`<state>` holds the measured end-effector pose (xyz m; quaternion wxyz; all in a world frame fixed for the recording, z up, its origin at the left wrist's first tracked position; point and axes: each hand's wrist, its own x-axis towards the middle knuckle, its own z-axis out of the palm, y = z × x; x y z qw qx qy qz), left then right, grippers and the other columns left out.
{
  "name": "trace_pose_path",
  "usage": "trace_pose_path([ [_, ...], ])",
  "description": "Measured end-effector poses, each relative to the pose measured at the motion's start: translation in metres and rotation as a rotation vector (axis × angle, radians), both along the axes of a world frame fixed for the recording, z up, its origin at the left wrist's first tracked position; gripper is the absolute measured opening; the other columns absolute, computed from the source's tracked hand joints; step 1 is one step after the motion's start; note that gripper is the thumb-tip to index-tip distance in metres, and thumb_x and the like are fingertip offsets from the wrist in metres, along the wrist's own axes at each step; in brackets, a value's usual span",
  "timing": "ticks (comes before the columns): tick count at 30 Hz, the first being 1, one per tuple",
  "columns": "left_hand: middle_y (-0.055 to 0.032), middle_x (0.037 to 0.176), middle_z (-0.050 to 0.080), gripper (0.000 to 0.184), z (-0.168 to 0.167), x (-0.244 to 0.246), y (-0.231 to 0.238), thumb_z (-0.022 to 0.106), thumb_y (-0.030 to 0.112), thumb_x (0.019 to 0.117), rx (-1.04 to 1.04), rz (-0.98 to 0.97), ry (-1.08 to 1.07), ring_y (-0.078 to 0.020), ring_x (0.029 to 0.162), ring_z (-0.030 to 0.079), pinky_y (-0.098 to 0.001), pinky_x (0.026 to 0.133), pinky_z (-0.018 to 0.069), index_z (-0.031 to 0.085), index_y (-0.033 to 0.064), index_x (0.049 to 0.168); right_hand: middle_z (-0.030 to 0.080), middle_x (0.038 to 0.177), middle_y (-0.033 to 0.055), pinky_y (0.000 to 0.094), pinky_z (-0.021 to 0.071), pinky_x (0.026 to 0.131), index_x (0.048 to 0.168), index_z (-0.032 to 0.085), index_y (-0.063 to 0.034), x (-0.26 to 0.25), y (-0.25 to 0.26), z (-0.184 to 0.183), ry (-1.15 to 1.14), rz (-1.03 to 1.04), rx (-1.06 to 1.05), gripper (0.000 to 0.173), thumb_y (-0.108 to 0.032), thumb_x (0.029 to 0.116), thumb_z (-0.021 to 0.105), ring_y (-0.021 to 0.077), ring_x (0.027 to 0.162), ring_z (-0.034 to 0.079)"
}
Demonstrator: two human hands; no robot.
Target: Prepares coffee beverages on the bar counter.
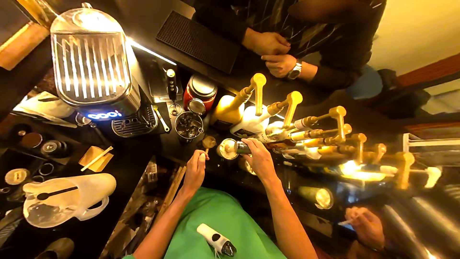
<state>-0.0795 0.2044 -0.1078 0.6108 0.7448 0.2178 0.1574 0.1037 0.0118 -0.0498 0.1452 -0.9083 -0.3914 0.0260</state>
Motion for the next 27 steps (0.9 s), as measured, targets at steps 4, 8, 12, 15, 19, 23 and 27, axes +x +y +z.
trace_pose_path([
  [4,-0.0023,0.089,0.065,0.042,0.003,-0.002,0.002,0.026,0.025,0.1105,-0.009,0.003,0.012,-0.0114,0.070,0.059,-0.0281,0.065,0.0526,0.062,0.0048,0.114,0.066,0.130,0.0109,0.0412,0.0552,0.099,0.146,0.055,-0.0172,-0.002,0.004,0.001,0.015,-0.021,-0.040,0.065,-0.015,0.0861,0.081,0.0282,0.118,0.065],
  [8,-0.0028,0.091,0.066,0.041,0.000,-0.002,0.003,0.026,0.024,0.1101,-0.004,0.002,0.006,-0.0114,0.071,0.060,-0.0281,0.066,0.0532,0.062,0.0045,0.115,0.067,0.128,0.0104,0.0427,0.0552,0.099,0.155,0.043,-0.0178,-0.002,0.005,0.001,0.017,-0.028,-0.059,0.078,-0.014,0.0864,0.081,0.0289,0.117,0.065],
  [12,-0.0021,0.090,0.065,0.041,0.000,-0.003,0.004,0.026,0.025,0.1102,-0.015,-0.003,0.021,-0.0114,0.071,0.060,-0.0280,0.066,0.0528,0.062,0.0053,0.115,0.067,0.128,0.0100,0.0389,0.0551,0.099,0.131,0.067,-0.0134,-0.002,0.005,-0.002,-0.007,-0.013,-0.044,0.048,-0.015,0.0857,0.080,0.0264,0.117,0.065],
  [15,-0.0023,0.089,0.064,0.041,0.000,-0.003,0.005,0.026,0.025,0.1103,-0.021,-0.002,0.012,-0.0118,0.070,0.059,-0.0284,0.065,0.0525,0.062,0.0054,0.115,0.067,0.128,0.0106,0.0392,0.0552,0.099,0.137,0.063,-0.0134,-0.003,0.006,0.001,-0.004,-0.026,-0.053,0.054,-0.016,0.0859,0.081,0.0271,0.117,0.065],
  [19,-0.0020,0.088,0.064,0.040,-0.001,-0.002,0.006,0.027,0.024,0.1105,-0.032,-0.003,0.007,-0.0112,0.070,0.059,-0.0279,0.065,0.0523,0.062,0.0053,0.114,0.067,0.128,0.0108,0.0426,0.0562,0.097,0.150,0.050,-0.0183,-0.007,0.012,0.004,0.028,-0.040,-0.064,0.073,-0.014,0.0848,0.082,0.0288,0.115,0.066],
  [23,-0.0024,0.094,0.065,0.040,0.000,-0.003,0.008,0.027,0.024,0.1109,-0.036,-0.015,0.006,-0.0111,0.072,0.060,-0.0276,0.067,0.0530,0.062,0.0054,0.114,0.066,0.130,0.0093,0.0419,0.0555,0.099,0.149,0.053,-0.0206,-0.013,0.021,0.000,0.060,-0.007,-0.051,0.069,-0.012,0.0862,0.080,0.0276,0.117,0.065],
  [27,-0.0023,0.095,0.066,0.040,0.000,-0.002,0.010,0.027,0.025,0.1107,-0.036,-0.015,0.001,-0.0105,0.071,0.060,-0.0274,0.066,0.0527,0.062,0.0055,0.114,0.066,0.129,0.0082,0.0385,0.0547,0.099,0.134,0.067,-0.0183,-0.016,0.024,-0.007,0.034,0.012,-0.047,0.049,-0.013,0.0861,0.079,0.0260,0.116,0.064],
])
